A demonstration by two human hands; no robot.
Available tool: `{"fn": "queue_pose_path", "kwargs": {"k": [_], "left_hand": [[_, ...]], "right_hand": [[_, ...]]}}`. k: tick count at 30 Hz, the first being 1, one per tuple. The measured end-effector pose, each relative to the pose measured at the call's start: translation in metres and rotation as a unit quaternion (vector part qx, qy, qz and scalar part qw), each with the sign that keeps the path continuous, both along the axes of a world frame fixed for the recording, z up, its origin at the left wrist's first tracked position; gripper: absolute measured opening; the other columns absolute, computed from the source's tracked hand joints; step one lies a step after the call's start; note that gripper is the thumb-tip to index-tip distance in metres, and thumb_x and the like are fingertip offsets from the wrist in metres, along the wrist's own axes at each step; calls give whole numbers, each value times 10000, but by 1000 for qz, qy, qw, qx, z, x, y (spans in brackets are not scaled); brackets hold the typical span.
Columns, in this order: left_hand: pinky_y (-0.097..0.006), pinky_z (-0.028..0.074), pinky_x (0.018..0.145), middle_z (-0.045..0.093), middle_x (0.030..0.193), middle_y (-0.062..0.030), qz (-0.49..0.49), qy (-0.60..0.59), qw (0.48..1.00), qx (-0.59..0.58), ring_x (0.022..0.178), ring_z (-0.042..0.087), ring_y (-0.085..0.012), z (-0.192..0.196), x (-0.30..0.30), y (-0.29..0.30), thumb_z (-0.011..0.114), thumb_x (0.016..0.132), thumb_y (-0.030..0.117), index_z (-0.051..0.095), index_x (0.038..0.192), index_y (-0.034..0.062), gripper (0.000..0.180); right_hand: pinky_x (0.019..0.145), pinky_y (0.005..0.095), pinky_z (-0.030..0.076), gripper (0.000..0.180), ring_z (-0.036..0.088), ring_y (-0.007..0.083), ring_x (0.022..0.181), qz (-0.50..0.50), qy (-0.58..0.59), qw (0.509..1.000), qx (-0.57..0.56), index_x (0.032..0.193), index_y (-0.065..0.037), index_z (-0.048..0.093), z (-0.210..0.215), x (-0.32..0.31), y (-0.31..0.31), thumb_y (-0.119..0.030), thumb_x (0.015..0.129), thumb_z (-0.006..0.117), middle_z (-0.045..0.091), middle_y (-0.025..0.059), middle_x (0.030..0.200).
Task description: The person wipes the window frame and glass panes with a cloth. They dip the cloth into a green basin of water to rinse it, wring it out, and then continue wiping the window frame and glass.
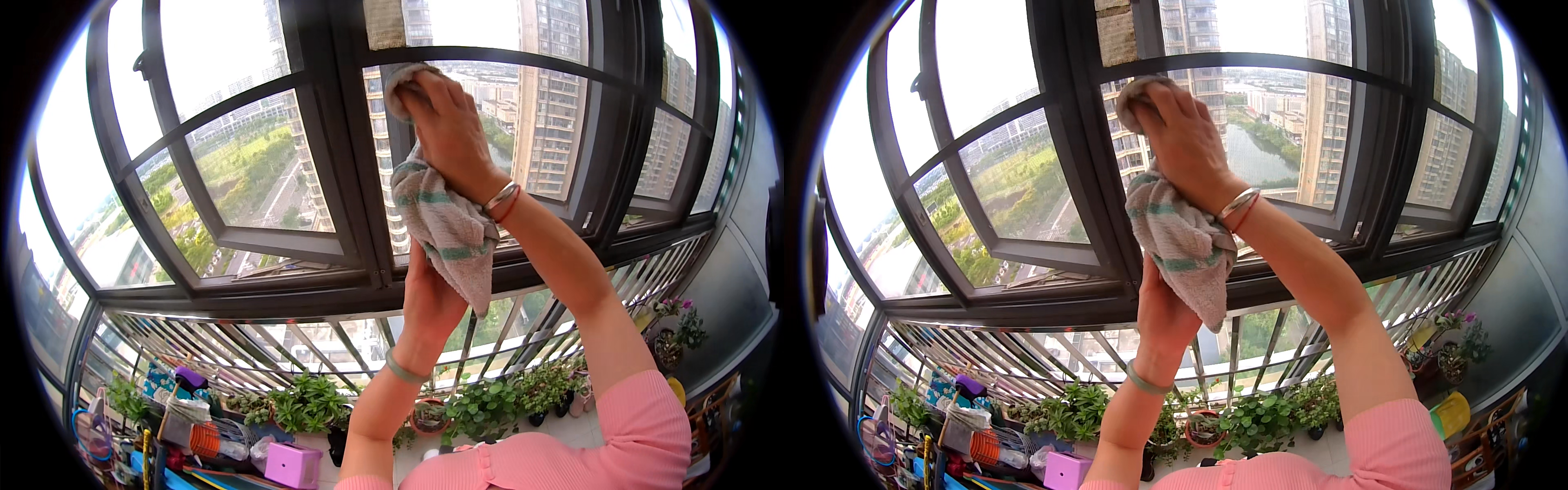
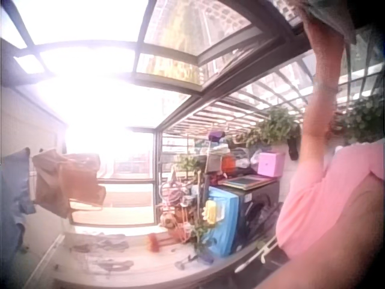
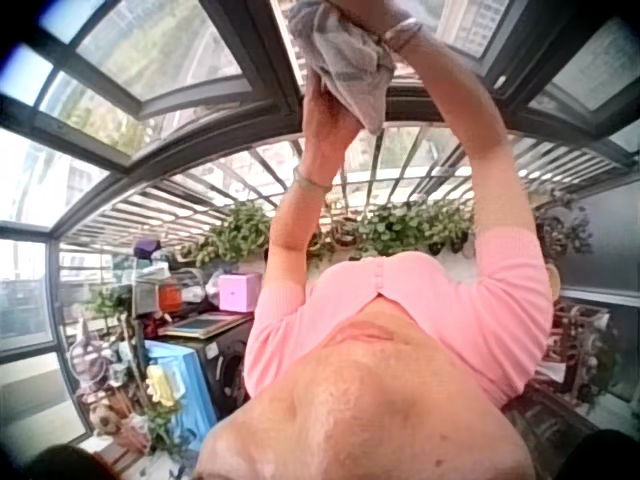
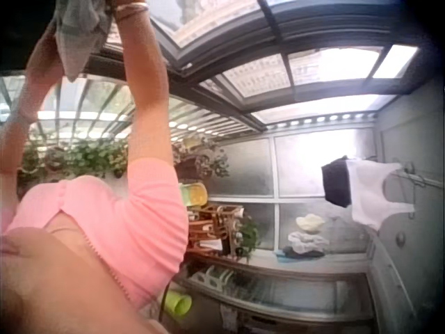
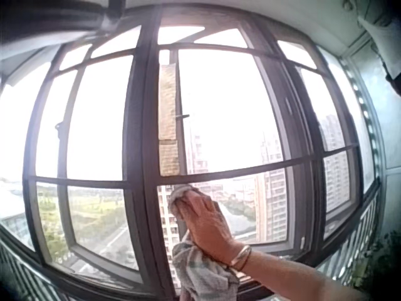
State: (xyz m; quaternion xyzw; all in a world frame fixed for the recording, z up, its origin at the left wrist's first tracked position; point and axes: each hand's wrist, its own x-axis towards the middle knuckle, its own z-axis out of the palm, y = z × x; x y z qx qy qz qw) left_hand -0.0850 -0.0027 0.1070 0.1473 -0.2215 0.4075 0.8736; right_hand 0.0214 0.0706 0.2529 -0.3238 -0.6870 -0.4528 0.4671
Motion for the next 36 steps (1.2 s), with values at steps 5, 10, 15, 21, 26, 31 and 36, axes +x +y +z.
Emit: {"fn": "queue_pose_path", "kwargs": {"k": [5,10,15,21,26,31,36], "left_hand": [[-506,405,1125,560,1367,-81,44,217,970,-104,1245,552,-269,-64,16,-19,412,1064,375,460,1417,107,446],[-496,409,1128,524,1423,-95,39,240,967,-82,1286,530,-291,-49,17,-27,405,1064,403,443,1437,94,485],[-473,446,1098,535,1404,-145,-5,47,999,11,1276,543,-308,10,-5,-5,407,1066,411,463,1413,65,493],[-449,446,1095,548,1381,-81,55,301,946,-109,1235,559,-259,-75,19,-33,374,1087,348,460,1405,72,429],[-456,447,1092,556,1361,-121,87,244,965,-34,1229,565,-274,-26,-2,-10,390,1074,397,463,1387,41,480],[-457,461,1072,565,1339,-123,13,121,993,7,1215,571,-270,7,-6,-4,391,1071,416,469,1381,65,475],[-473,467,1065,570,1340,-104,51,280,952,-114,1202,582,-278,-69,17,-34,373,1082,334,476,1374,55,417]], "right_hand": [[1115,386,373,321,472,240,1257,-14,-131,983,-129,1204,-84,633,-112,28,-6,-113,886,602,503,53,1262],[1191,430,308,324,476,224,1279,-49,-154,985,-67,1189,-88,647,-90,33,-13,-65,874,573,534,65,1257],[1088,442,409,358,509,312,1234,0,-41,999,37,1183,-39,619,3,2,-2,-52,827,585,563,102,1247],[1065,371,321,453,432,159,1338,-146,-230,958,-89,1321,-218,612,-137,35,-25,-141,877,570,493,-13,1436],[1016,398,392,472,456,245,1338,-79,-108,988,-76,1309,-57,567,-43,11,-12,-44,838,527,504,117,1407],[1060,391,382,423,467,224,1329,-184,-113,976,8,1292,-68,589,-15,1,-4,-101,873,542,539,88,1385],[1123,354,346,435,481,178,1317,-136,-267,951,-77,1333,-135,606,-129,34,-29,-150,900,569,546,43,1405]]}}
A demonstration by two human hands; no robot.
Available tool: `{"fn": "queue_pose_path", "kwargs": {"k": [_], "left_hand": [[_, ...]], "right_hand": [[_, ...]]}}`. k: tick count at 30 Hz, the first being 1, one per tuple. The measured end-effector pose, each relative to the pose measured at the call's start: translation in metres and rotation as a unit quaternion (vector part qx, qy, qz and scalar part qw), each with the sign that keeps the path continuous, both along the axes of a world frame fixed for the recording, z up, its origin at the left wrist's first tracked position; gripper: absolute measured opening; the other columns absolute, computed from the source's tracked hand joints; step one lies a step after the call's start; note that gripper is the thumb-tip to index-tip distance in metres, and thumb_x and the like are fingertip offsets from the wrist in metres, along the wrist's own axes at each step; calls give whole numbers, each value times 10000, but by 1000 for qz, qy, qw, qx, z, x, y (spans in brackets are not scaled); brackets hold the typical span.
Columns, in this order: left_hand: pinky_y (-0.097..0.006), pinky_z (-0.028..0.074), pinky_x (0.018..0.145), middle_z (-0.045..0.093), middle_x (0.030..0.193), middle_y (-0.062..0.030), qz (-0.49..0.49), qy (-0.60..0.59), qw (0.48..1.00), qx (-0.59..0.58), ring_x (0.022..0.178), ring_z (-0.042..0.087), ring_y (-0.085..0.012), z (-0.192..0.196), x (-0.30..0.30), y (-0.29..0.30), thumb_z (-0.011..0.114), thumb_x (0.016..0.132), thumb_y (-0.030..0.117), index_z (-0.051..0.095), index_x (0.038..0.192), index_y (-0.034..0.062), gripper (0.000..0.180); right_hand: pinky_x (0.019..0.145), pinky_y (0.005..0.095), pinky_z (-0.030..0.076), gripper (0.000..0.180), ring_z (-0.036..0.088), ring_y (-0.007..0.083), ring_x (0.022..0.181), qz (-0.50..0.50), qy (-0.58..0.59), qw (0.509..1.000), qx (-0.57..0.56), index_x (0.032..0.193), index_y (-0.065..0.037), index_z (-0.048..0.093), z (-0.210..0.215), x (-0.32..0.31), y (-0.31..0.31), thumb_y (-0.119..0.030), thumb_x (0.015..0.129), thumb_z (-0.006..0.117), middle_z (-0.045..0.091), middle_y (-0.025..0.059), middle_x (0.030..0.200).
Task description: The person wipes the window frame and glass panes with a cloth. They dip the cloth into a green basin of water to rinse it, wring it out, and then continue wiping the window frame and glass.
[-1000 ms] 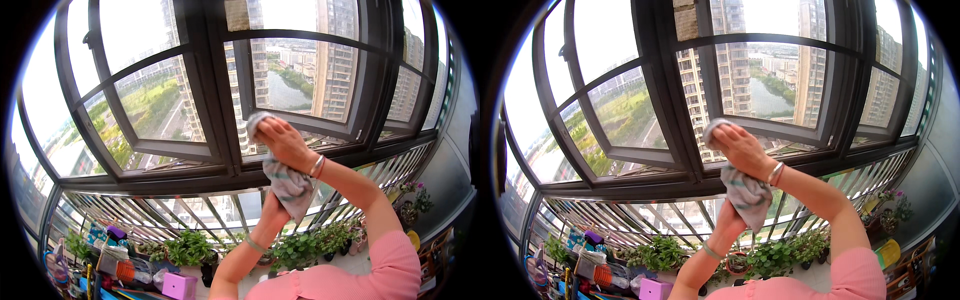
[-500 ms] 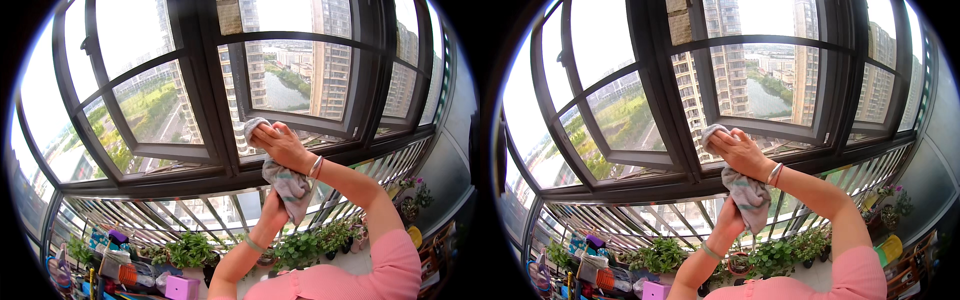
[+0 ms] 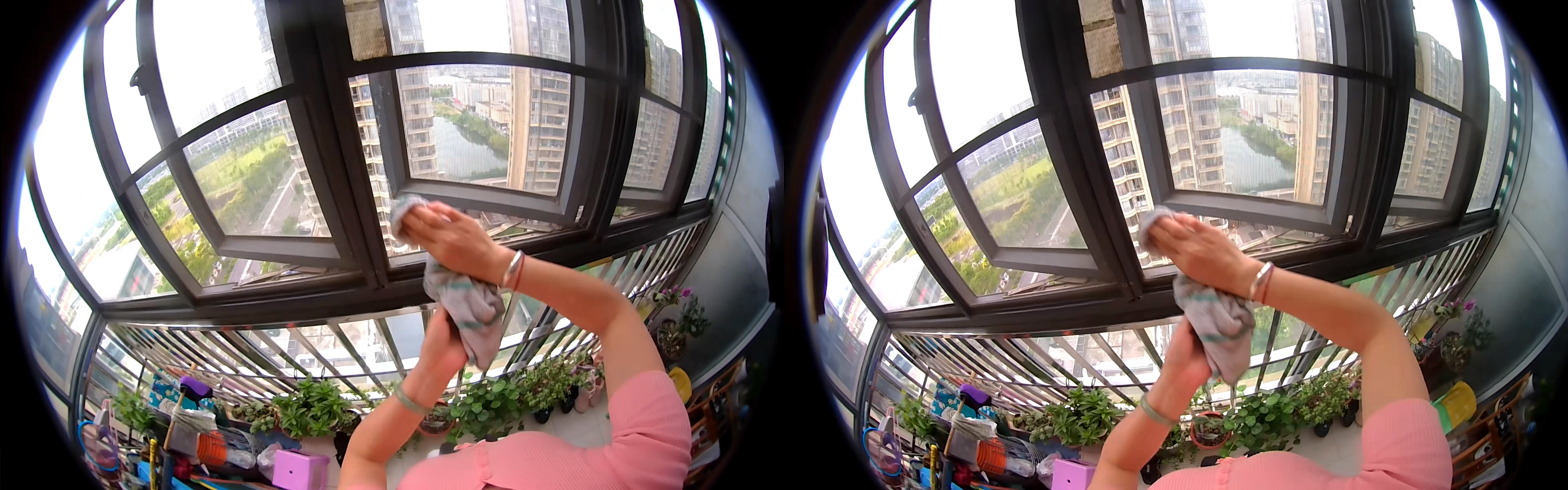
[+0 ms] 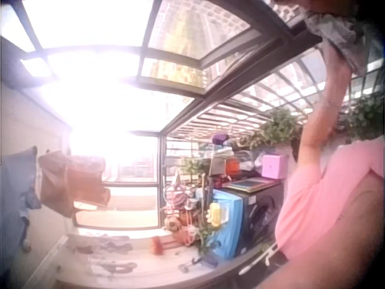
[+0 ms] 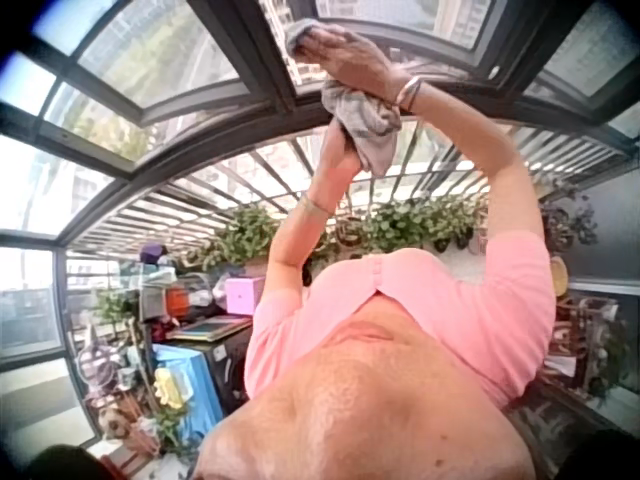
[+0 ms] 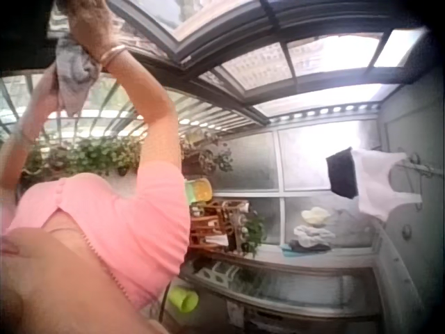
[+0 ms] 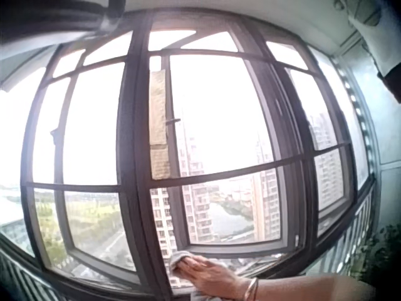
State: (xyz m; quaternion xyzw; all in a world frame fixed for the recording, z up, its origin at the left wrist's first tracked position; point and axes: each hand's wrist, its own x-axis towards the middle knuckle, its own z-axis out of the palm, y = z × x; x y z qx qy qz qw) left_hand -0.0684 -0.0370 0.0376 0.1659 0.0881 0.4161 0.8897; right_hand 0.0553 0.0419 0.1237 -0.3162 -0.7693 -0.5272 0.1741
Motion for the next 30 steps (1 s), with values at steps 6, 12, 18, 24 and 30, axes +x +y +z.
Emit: {"fn": "queue_pose_path", "kwargs": {"k": [6,12,18,24,30], "left_hand": [[-465,460,1082,595,1321,-121,6,-63,992,106,1208,587,-293,56,-14,27,391,1067,319,495,1357,25,425],[-452,453,1089,561,1377,-93,73,-78,988,115,1267,543,-278,68,2,40,396,1073,367,481,1389,78,437],[-496,487,1040,575,1320,-119,-84,61,985,136,1197,579,-290,86,95,21,535,1031,355,460,1384,64,463],[-437,522,932,625,1202,-55,-87,50,983,154,1087,619,-222,96,120,25,610,993,291,523,1299,106,368],[-461,424,1093,560,1344,-71,141,-31,987,71,1264,534,-271,75,69,-5,389,1039,431,494,1355,124,453]], "right_hand": [[1110,384,357,475,461,240,1347,41,132,990,15,1356,-65,530,101,-22,4,-106,883,543,524,109,1398],[1158,417,320,434,466,263,1332,43,128,985,108,1313,-60,537,110,-20,29,-115,882,547,525,116,1390],[1119,505,368,526,509,451,1236,-54,372,915,145,1334,60,501,70,157,8,-101,842,593,542,281,1336],[1160,475,330,549,440,461,1319,-50,431,875,216,1361,96,455,83,186,16,-34,837,553,465,306,1408],[1210,441,282,576,379,328,1432,163,199,966,-17,1409,26,479,80,15,32,-13,840,556,413,219,1513]]}}
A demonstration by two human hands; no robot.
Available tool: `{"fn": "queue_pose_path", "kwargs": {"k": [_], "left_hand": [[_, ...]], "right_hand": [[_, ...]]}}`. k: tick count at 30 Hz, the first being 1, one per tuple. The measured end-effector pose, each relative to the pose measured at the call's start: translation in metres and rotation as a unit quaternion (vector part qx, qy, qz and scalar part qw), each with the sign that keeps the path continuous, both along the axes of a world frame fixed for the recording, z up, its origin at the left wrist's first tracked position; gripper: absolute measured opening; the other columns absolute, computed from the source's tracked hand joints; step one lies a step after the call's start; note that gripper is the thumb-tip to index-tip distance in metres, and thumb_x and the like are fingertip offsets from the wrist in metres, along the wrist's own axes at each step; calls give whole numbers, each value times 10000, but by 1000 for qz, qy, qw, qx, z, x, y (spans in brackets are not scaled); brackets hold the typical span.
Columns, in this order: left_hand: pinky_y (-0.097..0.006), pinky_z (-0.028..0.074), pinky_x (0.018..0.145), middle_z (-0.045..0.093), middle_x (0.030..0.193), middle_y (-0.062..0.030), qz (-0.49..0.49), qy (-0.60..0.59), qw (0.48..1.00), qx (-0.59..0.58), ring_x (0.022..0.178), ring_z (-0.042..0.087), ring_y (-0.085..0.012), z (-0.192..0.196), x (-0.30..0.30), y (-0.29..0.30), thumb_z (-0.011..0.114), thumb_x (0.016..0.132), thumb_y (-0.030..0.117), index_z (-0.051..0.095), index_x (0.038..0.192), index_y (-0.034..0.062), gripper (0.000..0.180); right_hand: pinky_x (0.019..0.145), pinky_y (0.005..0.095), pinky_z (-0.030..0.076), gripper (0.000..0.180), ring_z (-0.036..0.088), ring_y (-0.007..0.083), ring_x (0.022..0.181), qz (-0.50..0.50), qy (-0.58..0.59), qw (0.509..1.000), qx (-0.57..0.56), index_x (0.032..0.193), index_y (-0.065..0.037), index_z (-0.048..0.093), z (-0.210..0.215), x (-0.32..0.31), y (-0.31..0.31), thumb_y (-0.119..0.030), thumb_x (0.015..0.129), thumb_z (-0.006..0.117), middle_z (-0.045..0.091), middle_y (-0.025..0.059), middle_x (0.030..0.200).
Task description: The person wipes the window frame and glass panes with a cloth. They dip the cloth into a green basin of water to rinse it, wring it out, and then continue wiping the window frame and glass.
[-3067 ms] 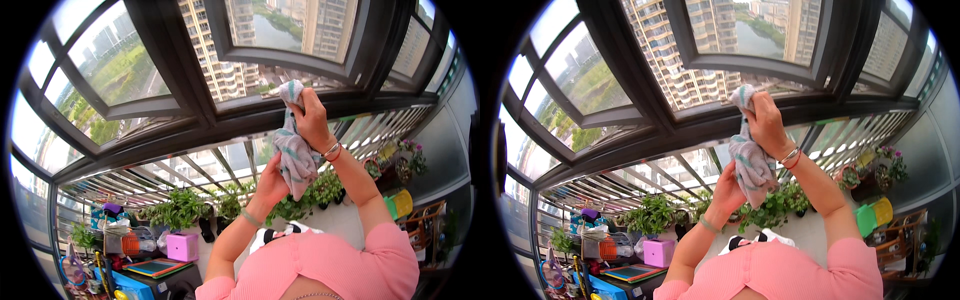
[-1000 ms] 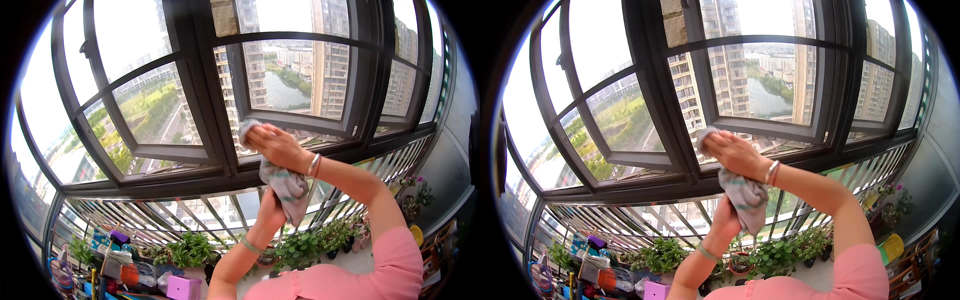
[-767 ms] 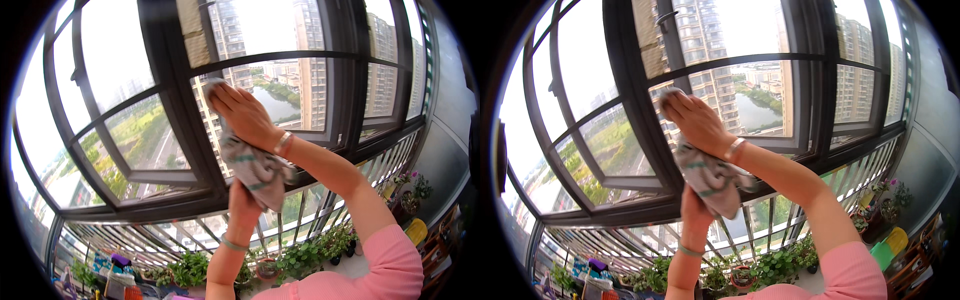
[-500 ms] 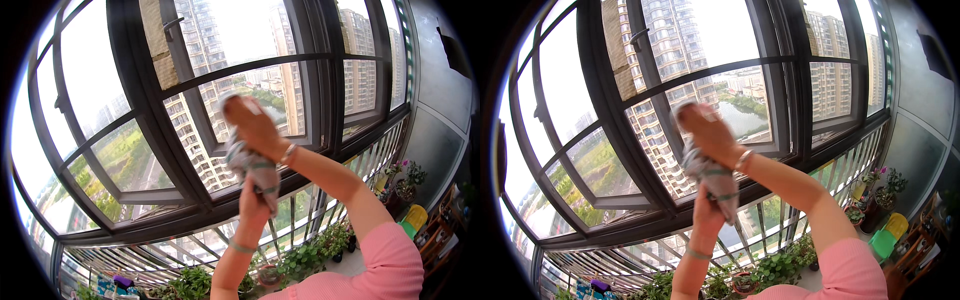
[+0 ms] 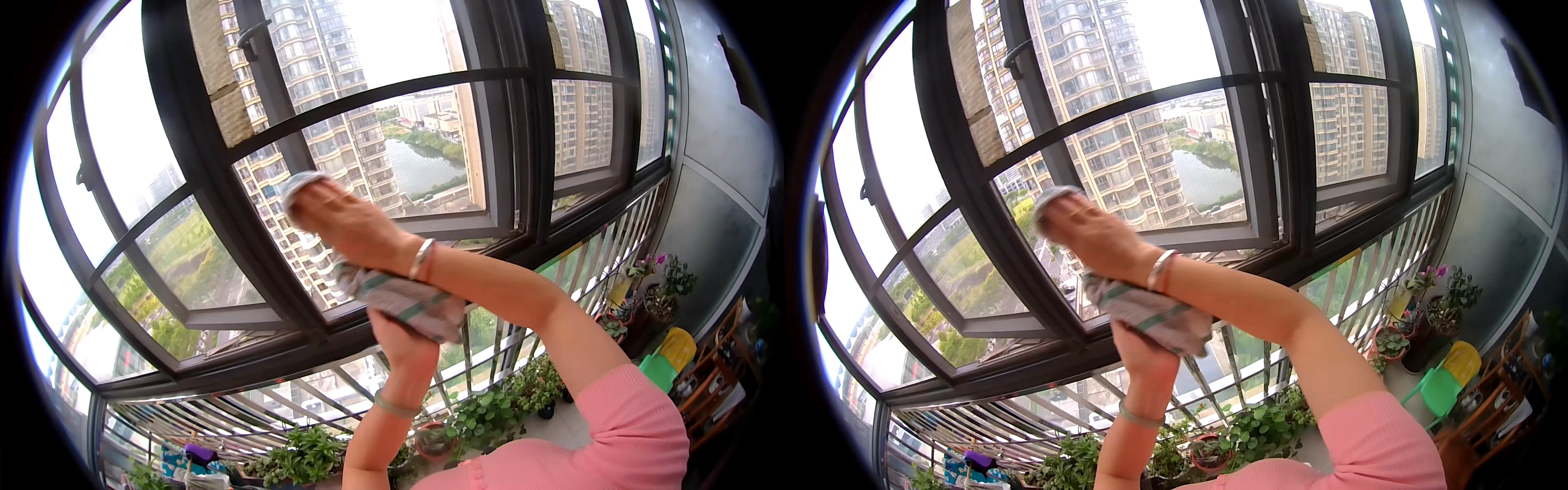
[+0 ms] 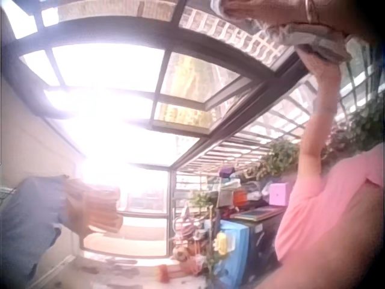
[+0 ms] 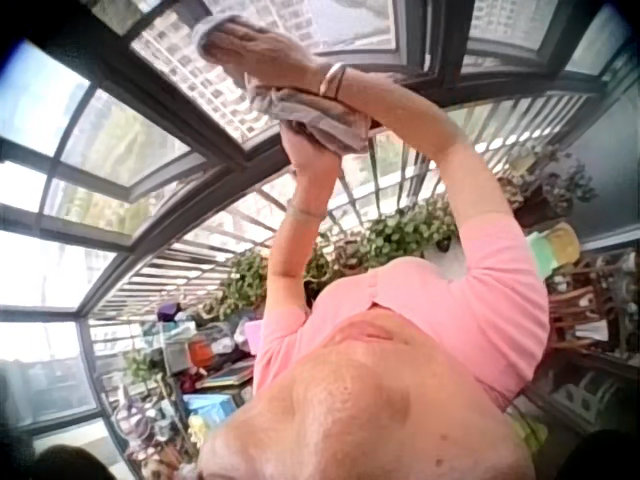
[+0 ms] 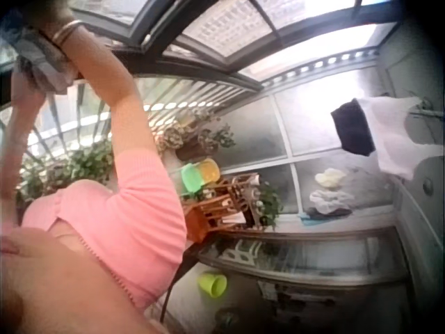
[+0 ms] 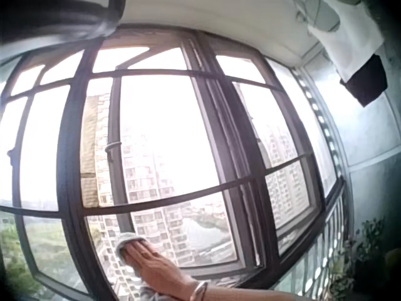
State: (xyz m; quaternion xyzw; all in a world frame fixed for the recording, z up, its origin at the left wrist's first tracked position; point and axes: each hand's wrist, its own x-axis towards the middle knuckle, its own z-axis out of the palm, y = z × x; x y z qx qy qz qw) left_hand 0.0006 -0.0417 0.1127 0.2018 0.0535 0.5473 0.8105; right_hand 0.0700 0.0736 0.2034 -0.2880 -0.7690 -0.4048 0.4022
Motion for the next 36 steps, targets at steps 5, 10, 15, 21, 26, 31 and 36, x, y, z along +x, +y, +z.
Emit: {"fn": "queue_pose_path", "kwargs": {"k": [5,10,15,21,26,31,36], "left_hand": [[-440,484,1023,609,1264,-59,-39,6,999,26,1180,588,-266,5,21,13,402,1044,410,533,1279,111,402],[-426,541,930,653,1148,-125,-210,146,965,58,1065,640,-264,37,106,25,481,1027,295,555,1233,28,345],[-443,551,896,658,1137,-127,-243,161,952,90,999,657,-279,46,137,31,543,1010,258,546,1248,21,336],[-475,553,886,662,1149,-127,-230,199,952,36,1005,664,-282,18,101,23,567,1001,329,551,1252,45,379],[-438,552,886,672,1095,-83,-196,85,972,-101,992,661,-251,-88,32,-4,455,1034,318,584,1165,61,315],[-378,512,921,628,1076,-30,-72,212,964,-144,1014,593,-182,-129,-14,-8,473,1044,280,598,1124,73,254],[-353,527,874,649,1139,-40,-35,130,986,-95,1033,621,-173,-106,-45,3,464,1043,291,583,1221,62,314]], "right_hand": [[1203,433,302,568,423,303,1405,-96,-1,995,28,1413,-16,498,15,43,-10,-79,855,581,446,172,1500],[1146,463,364,420,517,342,1299,-315,128,931,135,1303,-14,563,24,191,-39,-35,884,557,545,195,1382],[1068,472,405,429,503,334,1306,-327,254,904,111,1311,-3,524,19,238,-56,-115,898,554,485,197,1435],[1022,495,430,441,509,405,1254,-377,274,885,-11,1305,39,534,-5,212,-48,-109,891,558,499,252,1409],[1133,428,380,411,520,304,1316,-113,4,993,-43,1259,-16,612,-111,86,-57,-27,853,551,560,162,1395],[999,326,481,315,637,196,1103,246,347,825,-372,1277,-16,617,-114,68,-78,-29,975,527,662,122,1221],[834,379,592,313,687,160,1001,476,548,506,-465,1347,-98,556,-51,118,-124,-175,1060,458,687,31,1151]]}}
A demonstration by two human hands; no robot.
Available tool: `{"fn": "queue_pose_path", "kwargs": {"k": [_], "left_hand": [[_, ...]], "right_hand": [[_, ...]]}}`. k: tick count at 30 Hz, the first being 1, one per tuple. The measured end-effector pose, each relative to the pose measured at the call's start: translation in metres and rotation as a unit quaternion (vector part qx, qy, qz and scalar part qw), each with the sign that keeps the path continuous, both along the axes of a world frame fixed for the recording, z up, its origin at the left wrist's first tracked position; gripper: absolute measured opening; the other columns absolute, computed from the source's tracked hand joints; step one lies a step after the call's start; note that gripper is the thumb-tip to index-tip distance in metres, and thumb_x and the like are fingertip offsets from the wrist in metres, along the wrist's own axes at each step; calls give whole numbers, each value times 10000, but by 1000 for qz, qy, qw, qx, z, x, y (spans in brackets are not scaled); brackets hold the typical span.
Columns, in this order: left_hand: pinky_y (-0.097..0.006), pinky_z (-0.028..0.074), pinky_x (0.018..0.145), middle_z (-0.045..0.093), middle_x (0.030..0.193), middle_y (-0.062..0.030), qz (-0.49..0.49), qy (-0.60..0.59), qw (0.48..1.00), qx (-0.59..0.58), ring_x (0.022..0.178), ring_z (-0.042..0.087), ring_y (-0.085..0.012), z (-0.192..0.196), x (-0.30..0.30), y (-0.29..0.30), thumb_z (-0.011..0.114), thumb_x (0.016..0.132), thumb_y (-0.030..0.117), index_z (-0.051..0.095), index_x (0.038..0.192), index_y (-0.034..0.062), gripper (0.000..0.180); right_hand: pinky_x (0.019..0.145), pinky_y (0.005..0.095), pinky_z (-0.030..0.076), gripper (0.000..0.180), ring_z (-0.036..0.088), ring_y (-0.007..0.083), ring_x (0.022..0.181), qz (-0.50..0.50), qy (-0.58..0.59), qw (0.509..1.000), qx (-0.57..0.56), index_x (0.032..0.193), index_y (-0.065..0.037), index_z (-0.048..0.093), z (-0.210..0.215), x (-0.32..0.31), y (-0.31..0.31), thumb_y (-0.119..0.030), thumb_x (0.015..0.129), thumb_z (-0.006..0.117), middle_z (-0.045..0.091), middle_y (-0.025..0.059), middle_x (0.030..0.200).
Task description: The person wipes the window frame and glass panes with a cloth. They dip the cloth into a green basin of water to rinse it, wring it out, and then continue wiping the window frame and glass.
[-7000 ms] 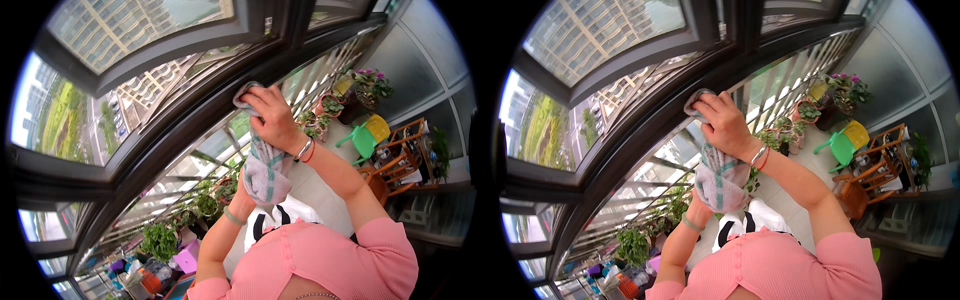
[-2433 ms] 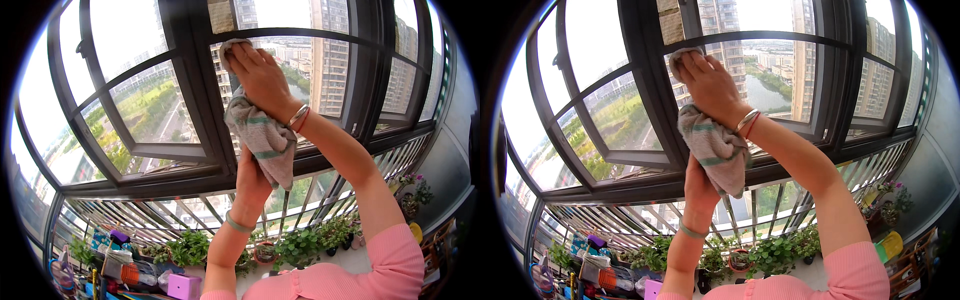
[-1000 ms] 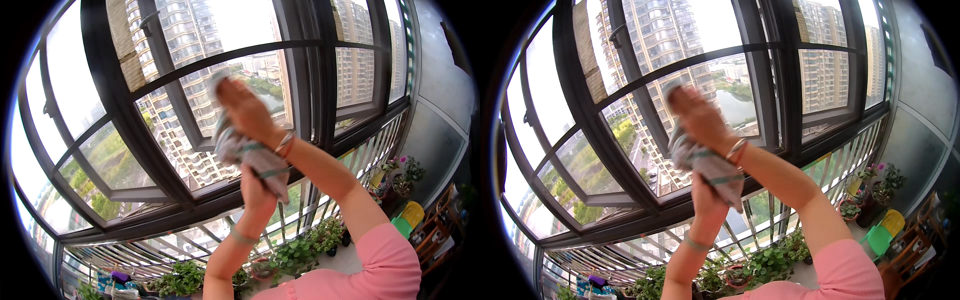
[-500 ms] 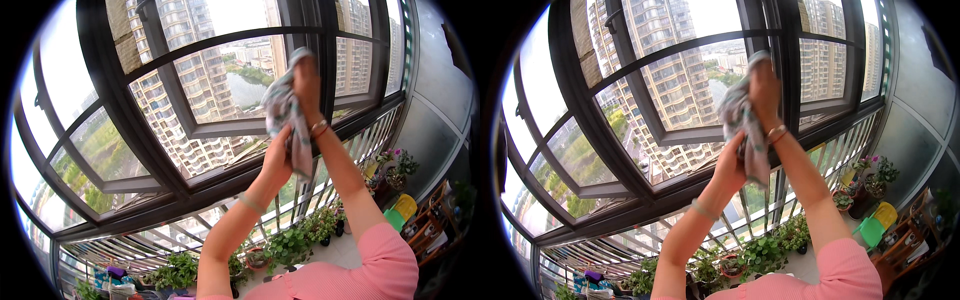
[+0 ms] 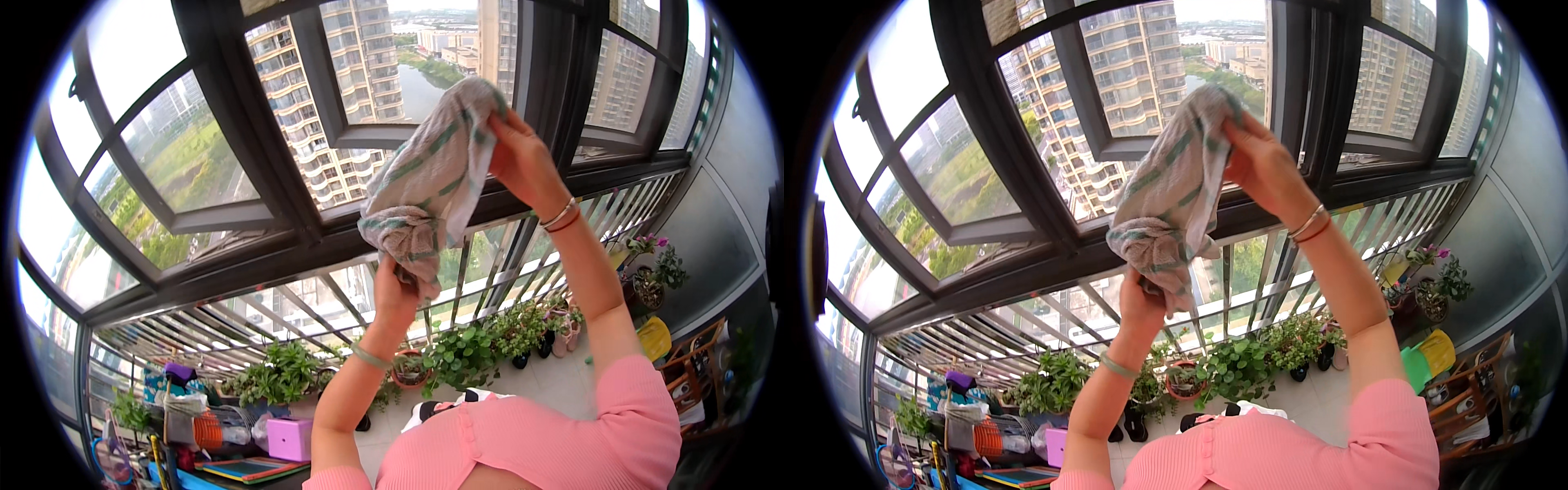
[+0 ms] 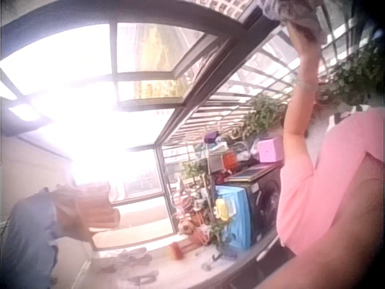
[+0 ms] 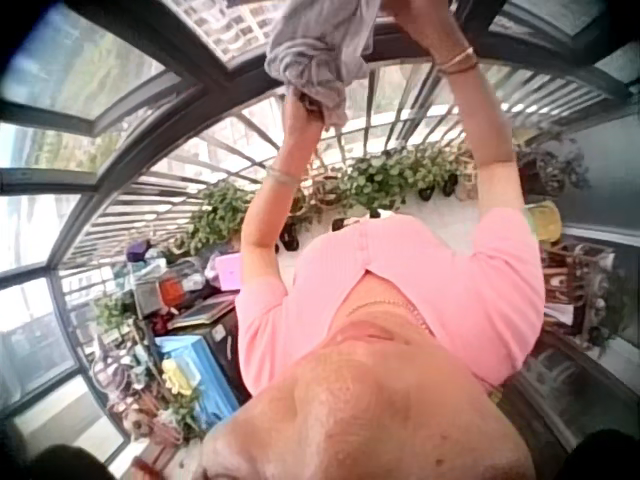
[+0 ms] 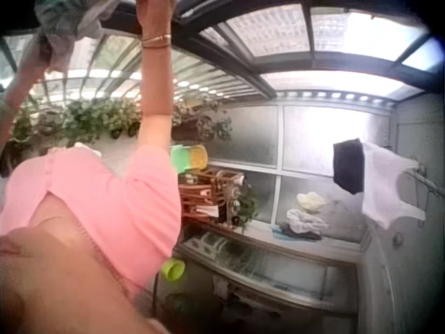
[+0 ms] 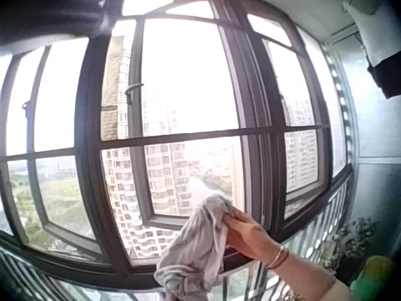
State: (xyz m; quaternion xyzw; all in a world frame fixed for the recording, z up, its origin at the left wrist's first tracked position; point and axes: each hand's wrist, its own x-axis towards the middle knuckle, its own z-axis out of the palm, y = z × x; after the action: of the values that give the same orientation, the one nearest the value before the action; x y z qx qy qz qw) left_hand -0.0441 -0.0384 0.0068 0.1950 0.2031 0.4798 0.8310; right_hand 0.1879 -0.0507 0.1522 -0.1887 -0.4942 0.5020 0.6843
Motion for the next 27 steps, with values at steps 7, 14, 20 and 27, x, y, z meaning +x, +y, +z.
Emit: {"fn": "queue_pose_path", "kwargs": {"k": [7,14,20,27], "left_hand": [[-492,424,1105,535,1405,-135,-52,-48,995,74,1300,514,-324,-18,-33,18,379,1033,413,443,1425,46,541],[-483,450,1091,436,1503,-81,-105,-62,989,82,1350,475,-277,29,10,-30,434,993,615,107,1598,217,794],[-426,524,1001,596,1332,-87,-157,-144,974,78,1189,611,-239,45,15,-10,422,1030,546,458,1445,127,590],[-434,534,978,661,1238,-124,-160,-87,982,-52,1107,659,-264,-9,15,-15,440,1052,454,559,1326,65,490]], "right_hand": [[954,333,526,295,668,170,1042,25,57,998,-26,1282,-42,592,6,9,-17,-160,1031,491,685,76,1171],[1017,428,476,405,588,299,1193,-380,-314,837,239,1352,-64,541,12,-83,21,-171,966,598,560,163,1370],[1140,439,347,572,421,359,1389,-471,-625,481,395,1441,-183,488,19,-130,94,-145,894,652,460,79,1501],[1122,377,406,478,512,223,1322,-182,-719,550,384,1342,-193,580,-67,-99,78,-28,897,520,536,21,1431]]}}
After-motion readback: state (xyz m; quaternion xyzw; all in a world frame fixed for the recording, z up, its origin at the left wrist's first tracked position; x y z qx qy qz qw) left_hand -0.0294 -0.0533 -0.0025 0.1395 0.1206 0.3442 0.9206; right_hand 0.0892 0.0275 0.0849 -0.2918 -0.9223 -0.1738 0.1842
